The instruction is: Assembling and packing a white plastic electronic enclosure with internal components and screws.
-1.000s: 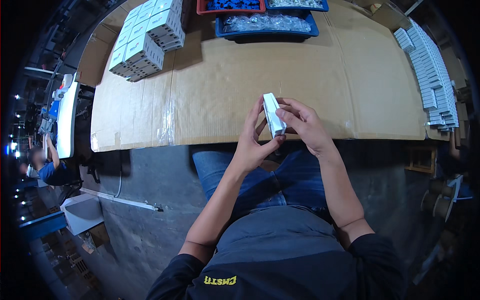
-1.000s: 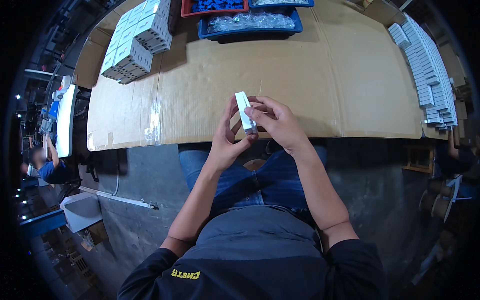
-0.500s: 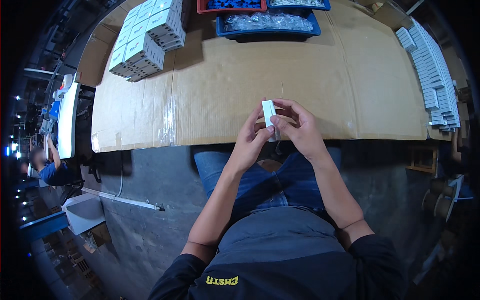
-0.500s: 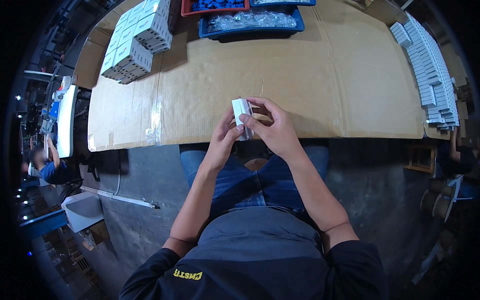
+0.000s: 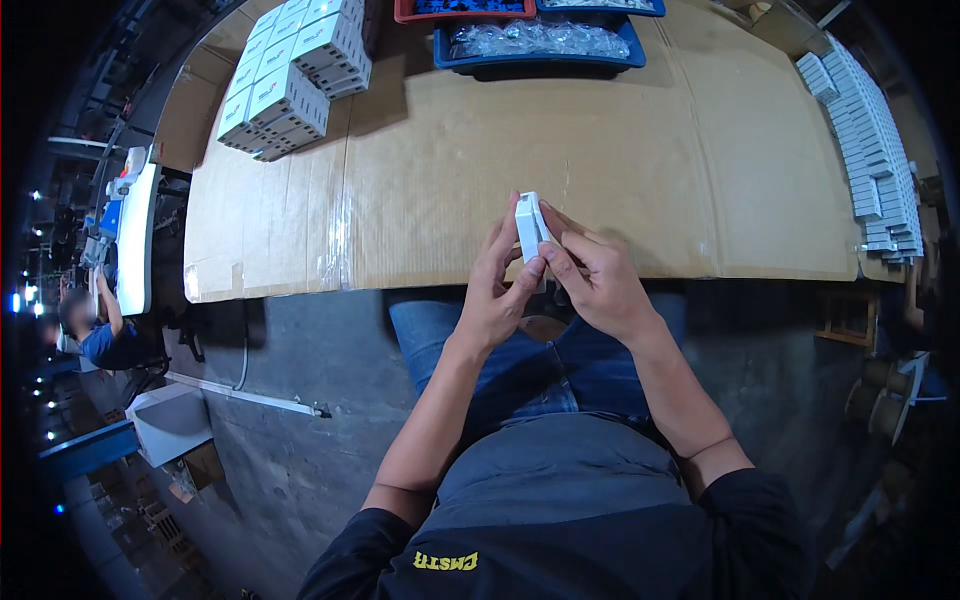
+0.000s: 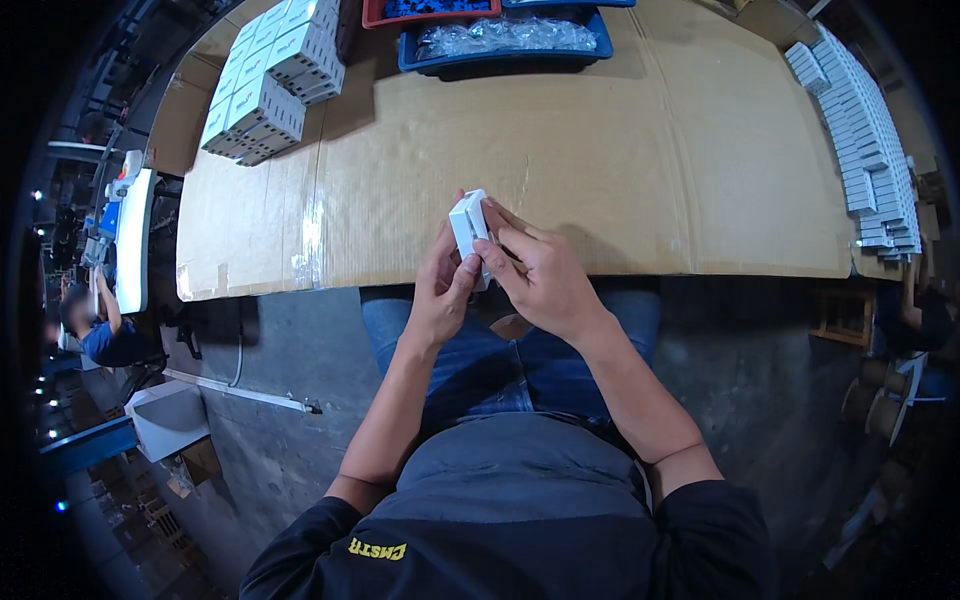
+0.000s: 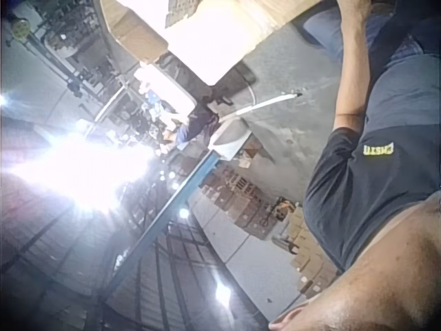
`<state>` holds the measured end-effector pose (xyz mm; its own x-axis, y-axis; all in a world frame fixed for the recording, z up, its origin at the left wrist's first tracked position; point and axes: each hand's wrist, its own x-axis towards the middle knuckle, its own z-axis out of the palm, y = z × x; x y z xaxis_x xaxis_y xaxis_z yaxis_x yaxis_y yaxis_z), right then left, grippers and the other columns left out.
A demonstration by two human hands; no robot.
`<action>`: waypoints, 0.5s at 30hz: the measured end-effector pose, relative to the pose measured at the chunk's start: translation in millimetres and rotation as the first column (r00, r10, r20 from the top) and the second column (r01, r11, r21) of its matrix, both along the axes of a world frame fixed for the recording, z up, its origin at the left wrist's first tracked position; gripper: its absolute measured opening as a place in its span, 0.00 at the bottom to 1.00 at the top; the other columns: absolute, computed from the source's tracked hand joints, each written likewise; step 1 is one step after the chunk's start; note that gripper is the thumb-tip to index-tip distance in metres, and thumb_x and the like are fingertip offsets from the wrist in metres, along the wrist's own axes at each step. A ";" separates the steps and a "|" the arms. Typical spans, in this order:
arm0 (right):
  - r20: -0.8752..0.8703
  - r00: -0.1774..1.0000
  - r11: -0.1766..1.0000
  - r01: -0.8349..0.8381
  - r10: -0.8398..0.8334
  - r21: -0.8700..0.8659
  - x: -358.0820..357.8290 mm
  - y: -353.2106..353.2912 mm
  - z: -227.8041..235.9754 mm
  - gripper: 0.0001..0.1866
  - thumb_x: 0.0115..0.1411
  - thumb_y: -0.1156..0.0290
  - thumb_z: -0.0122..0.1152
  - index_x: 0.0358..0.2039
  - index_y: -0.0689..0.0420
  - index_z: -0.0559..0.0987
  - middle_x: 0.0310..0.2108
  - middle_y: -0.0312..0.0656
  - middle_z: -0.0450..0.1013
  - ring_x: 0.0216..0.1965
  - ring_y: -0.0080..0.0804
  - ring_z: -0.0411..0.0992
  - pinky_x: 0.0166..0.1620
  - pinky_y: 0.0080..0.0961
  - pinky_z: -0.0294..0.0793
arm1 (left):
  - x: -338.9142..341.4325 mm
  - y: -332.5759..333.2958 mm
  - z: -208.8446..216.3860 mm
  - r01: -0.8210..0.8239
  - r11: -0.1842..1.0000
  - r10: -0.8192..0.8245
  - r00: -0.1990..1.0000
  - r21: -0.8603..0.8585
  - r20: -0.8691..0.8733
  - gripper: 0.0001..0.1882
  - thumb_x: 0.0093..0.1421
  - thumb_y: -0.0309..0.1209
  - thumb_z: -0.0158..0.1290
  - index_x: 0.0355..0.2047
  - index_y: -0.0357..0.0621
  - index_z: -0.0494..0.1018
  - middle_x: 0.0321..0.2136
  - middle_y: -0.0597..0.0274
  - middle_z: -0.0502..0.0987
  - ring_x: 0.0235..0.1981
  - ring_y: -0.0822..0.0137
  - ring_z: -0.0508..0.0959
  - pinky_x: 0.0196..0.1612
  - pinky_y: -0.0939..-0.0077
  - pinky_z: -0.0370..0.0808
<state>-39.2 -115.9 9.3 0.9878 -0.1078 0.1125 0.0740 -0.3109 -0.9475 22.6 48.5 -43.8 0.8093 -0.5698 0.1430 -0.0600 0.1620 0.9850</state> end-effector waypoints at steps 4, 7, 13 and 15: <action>-0.050 0.998 0.993 -0.050 0.045 -0.108 -1.0 -4.4 -1.0 0.20 0.73 0.64 0.58 0.33 0.71 0.76 0.59 0.62 0.75 0.26 0.32 0.72 0.31 0.32 0.73 | -2.6 -0.2 3.3 -0.004 1.000 0.004 1.000 0.007 -0.014 0.41 0.71 0.35 0.55 0.77 0.41 0.48 0.67 0.51 0.64 0.63 0.59 0.72 0.66 0.62 0.69; -0.039 0.997 0.998 -0.060 0.060 0.005 -2.0 -5.2 -7.4 0.18 0.73 0.63 0.58 0.43 0.70 0.79 0.61 0.59 0.74 0.38 0.36 0.79 0.42 0.30 0.78 | -3.5 -1.4 1.3 0.004 0.999 -0.006 0.999 -0.037 -0.047 0.42 0.70 0.35 0.56 0.77 0.41 0.47 0.68 0.50 0.63 0.65 0.58 0.70 0.67 0.61 0.67; 0.140 0.990 0.995 -0.035 0.022 0.097 0.3 11.2 -21.4 0.33 0.64 0.72 0.70 0.68 0.61 0.70 0.69 0.54 0.65 0.72 0.43 0.63 0.72 0.34 0.62 | -7.7 -9.9 18.2 -0.116 0.966 0.094 0.990 -0.232 -0.105 0.44 0.70 0.47 0.53 0.77 0.42 0.46 0.70 0.47 0.59 0.68 0.55 0.65 0.69 0.60 0.62; 0.184 0.981 0.995 -0.038 0.055 -0.095 -1.8 13.3 -28.2 0.39 0.59 0.75 0.74 0.69 0.62 0.68 0.71 0.53 0.64 0.71 0.44 0.63 0.70 0.36 0.65 | -9.5 -12.4 19.5 -0.242 0.968 0.232 0.963 -0.066 -0.134 0.46 0.70 0.56 0.50 0.76 0.41 0.47 0.71 0.46 0.58 0.68 0.55 0.65 0.69 0.61 0.61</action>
<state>-41.0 -102.6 -18.8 0.9522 -0.0435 0.3022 0.2628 -0.3873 -0.8837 13.1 36.1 -24.3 0.9341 -0.3502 0.0702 0.0160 0.2374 0.9713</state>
